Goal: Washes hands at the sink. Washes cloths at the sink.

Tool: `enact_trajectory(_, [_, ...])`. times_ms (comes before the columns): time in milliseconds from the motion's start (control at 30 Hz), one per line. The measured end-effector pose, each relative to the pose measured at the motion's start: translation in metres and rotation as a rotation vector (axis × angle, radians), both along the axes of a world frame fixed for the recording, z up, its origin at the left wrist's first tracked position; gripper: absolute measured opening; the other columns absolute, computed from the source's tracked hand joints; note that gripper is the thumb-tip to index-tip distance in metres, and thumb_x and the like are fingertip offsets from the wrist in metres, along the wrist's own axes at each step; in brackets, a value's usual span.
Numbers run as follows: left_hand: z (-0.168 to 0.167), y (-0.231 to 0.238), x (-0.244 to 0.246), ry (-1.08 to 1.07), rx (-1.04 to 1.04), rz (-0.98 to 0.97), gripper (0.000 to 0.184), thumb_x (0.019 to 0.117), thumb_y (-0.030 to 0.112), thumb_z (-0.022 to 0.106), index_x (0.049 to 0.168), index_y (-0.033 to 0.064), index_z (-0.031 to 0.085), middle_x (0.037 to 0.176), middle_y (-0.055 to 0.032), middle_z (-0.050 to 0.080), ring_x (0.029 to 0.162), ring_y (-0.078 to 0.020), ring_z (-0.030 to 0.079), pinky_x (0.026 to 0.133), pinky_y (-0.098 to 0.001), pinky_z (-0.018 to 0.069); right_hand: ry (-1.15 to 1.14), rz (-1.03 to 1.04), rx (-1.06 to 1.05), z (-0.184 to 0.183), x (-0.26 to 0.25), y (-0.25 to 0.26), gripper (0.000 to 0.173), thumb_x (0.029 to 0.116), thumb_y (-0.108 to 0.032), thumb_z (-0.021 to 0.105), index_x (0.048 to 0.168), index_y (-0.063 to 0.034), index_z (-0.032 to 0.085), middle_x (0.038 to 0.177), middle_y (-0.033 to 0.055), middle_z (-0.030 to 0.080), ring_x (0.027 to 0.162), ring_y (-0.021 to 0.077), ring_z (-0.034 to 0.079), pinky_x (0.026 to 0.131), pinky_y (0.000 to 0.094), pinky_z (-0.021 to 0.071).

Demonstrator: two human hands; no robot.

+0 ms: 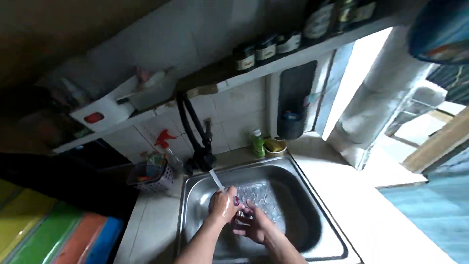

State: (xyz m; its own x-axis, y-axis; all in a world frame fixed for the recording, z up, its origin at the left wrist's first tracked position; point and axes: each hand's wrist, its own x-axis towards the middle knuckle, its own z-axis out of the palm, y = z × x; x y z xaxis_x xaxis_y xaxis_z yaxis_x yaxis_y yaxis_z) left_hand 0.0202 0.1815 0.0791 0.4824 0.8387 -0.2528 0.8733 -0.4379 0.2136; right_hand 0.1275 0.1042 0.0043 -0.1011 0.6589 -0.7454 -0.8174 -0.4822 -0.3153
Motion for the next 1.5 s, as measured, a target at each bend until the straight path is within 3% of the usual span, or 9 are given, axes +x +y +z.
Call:
enact_trajectory(200, [0.002,-0.014,-0.015,-0.054,0.008,-0.088,0.045,0.0935,0.040,0.071,0.124,0.0072,0.066,0.122,-0.0133,0.070,0.115,-0.0273,0.066,0.105,-0.0458,0.0504,0.315,-0.114,0.079,-0.005,-0.026,0.041,0.050,0.1021,-0.057,0.047,0.098,-0.0091,0.060,0.078,0.0083,0.062,0.065,0.0193,0.063,0.057,0.0378,0.0552])
enact_trajectory(300, [-0.002,-0.011,-0.029,-0.355,-0.002,0.128,0.047,0.0899,0.035,0.078,0.121,0.0015,0.067,0.116,-0.0154,0.070,0.109,-0.0247,0.068,0.100,-0.0422,0.0537,0.253,-0.164,0.105,-0.008,-0.035,0.051,0.035,0.1056,-0.040,0.051,0.102,-0.0061,0.060,0.078,0.0085,0.062,0.065,0.0183,0.062,0.057,0.0359,0.0545])
enact_trajectory(467, [-0.026,-0.015,-0.032,-0.697,-0.144,0.571,0.024,0.1036,0.016,0.061,0.121,0.0016,0.066,0.100,-0.0145,0.069,0.066,-0.0195,0.067,0.052,-0.0364,0.0569,-0.090,-0.309,0.150,-0.010,-0.042,0.065,0.042,0.1055,-0.027,0.058,0.137,-0.0012,0.048,0.098,0.0181,0.066,0.081,0.0259,0.068,0.071,0.0432,0.0591])
enact_trajectory(700, [-0.056,-0.030,-0.006,-0.749,-0.555,1.077,0.042,0.1107,0.043,0.043,0.120,0.0053,0.058,0.078,-0.0108,0.058,0.049,-0.0166,0.050,0.042,-0.0299,0.0429,-0.396,-0.336,0.039,-0.023,-0.025,0.062,0.053,0.1070,-0.050,0.047,0.103,-0.0018,0.069,0.084,0.0132,0.070,0.076,0.0244,0.069,0.072,0.0455,0.0581])
enact_trajectory(833, [-0.044,-0.020,-0.002,-0.398,-0.251,0.546,0.043,0.1088,0.037,0.050,0.137,0.0060,0.060,0.114,-0.0196,0.070,0.095,-0.0284,0.072,0.084,-0.0472,0.0601,-0.413,-0.332,-0.045,-0.036,-0.015,0.058,0.045,0.1072,-0.042,0.052,0.120,0.0011,0.058,0.095,0.0185,0.066,0.084,0.0294,0.066,0.077,0.0489,0.0555])
enact_trajectory(1033, [-0.031,-0.028,0.005,0.083,-0.147,-0.214,0.101,0.0799,0.012,0.077,0.165,0.0186,0.024,0.170,-0.0048,0.027,0.157,-0.0251,0.024,0.125,-0.0505,0.0283,-0.435,-0.234,-0.050,-0.034,-0.001,0.051,0.044,0.1060,-0.038,0.055,0.129,-0.0004,0.055,0.112,0.0231,0.066,0.101,0.0340,0.066,0.087,0.0531,0.0544])
enact_trajectory(1233, [-0.044,-0.026,0.037,0.242,-0.065,-0.270,0.108,0.0856,0.001,0.072,0.167,0.0190,0.004,0.152,-0.0189,0.050,0.135,-0.0350,0.056,0.111,-0.0498,0.0471,-0.485,-0.060,0.078,-0.015,0.029,0.022,0.048,0.1102,-0.044,0.040,0.123,-0.0036,0.064,0.103,0.0172,0.069,0.092,0.0281,0.068,0.080,0.0488,0.0562])
enact_trajectory(1367, [-0.034,-0.026,0.056,0.295,0.012,-0.441,0.061,0.0988,0.002,0.054,0.157,0.0021,0.036,0.143,-0.0200,0.058,0.135,-0.0357,0.055,0.114,-0.0524,0.0407,-0.492,0.139,0.239,-0.008,0.063,0.001,0.073,0.1074,-0.061,0.024,0.123,-0.0019,0.063,0.100,0.0160,0.069,0.089,0.0258,0.068,0.080,0.0451,0.0568])
enact_trajectory(1500, [-0.028,-0.017,0.053,0.147,0.042,-0.663,0.039,0.1032,0.008,0.049,0.141,0.0046,0.058,0.136,-0.0171,0.062,0.129,-0.0350,0.057,0.109,-0.0526,0.0433,-0.484,0.480,0.508,0.007,0.110,-0.018,0.063,0.0937,-0.046,0.071,0.132,0.0014,0.055,0.111,0.0142,0.069,0.099,0.0213,0.070,0.089,0.0398,0.0602])
